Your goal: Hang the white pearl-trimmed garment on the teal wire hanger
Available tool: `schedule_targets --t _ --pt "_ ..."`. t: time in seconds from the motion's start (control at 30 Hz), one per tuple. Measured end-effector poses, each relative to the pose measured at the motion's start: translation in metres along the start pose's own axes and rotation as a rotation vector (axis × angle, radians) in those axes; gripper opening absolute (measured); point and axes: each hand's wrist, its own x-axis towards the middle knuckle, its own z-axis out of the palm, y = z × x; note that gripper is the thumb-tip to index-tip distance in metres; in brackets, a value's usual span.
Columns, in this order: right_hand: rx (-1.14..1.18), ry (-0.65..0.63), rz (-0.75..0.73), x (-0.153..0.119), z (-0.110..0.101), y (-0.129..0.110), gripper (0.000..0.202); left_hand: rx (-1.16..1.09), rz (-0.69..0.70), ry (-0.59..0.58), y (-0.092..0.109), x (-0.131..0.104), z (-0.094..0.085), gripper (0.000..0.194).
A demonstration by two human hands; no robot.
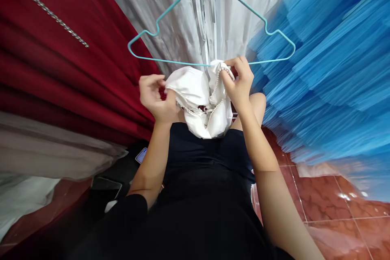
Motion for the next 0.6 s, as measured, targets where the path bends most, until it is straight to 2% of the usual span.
schedule_targets --t 0.1,0.17,0.23,0.3,0.33,0.37,0.43,0.53,0.6 --pt "-0.011 0.003 -0.007 0.005 -0.009 0.005 0.01 0.008 -0.17 0.119 -0.035 0.007 -0.009 0.021" --pt "-0.026 -0.005 -0.005 0.008 -0.015 0.009 0.011 -0.007 -0.218 0.165 -0.063 0.029 -0.013 0.023" --pt "-0.039 -0.007 -0.008 0.009 -0.02 0.01 0.014 -0.048 -0.17 0.203 -0.081 0.062 -0.017 0.029" --pt "-0.039 -0.011 -0.014 0.009 -0.023 0.009 0.016 -0.053 -0.04 0.26 -0.084 0.096 -0.017 0.035" --pt "-0.035 -0.015 -0.015 0.008 -0.023 0.007 0.016 -0.053 0.047 0.269 -0.079 0.111 -0.016 0.036" --pt "-0.029 -0.021 -0.015 0.006 -0.022 0.005 0.016 -0.024 0.068 0.239 -0.069 0.124 -0.014 0.035" --pt "-0.018 -0.031 -0.015 0.003 -0.018 -0.001 0.014 0.06 0.069 0.066 -0.042 0.14 -0.006 0.036" --pt "-0.015 -0.03 -0.015 -0.002 -0.011 -0.005 0.012 0.017 0.152 -0.084 0.001 0.14 0.01 0.044" --pt "-0.025 -0.026 -0.006 -0.004 -0.007 -0.004 0.013 -0.063 0.203 -0.11 0.023 0.127 0.02 0.046"
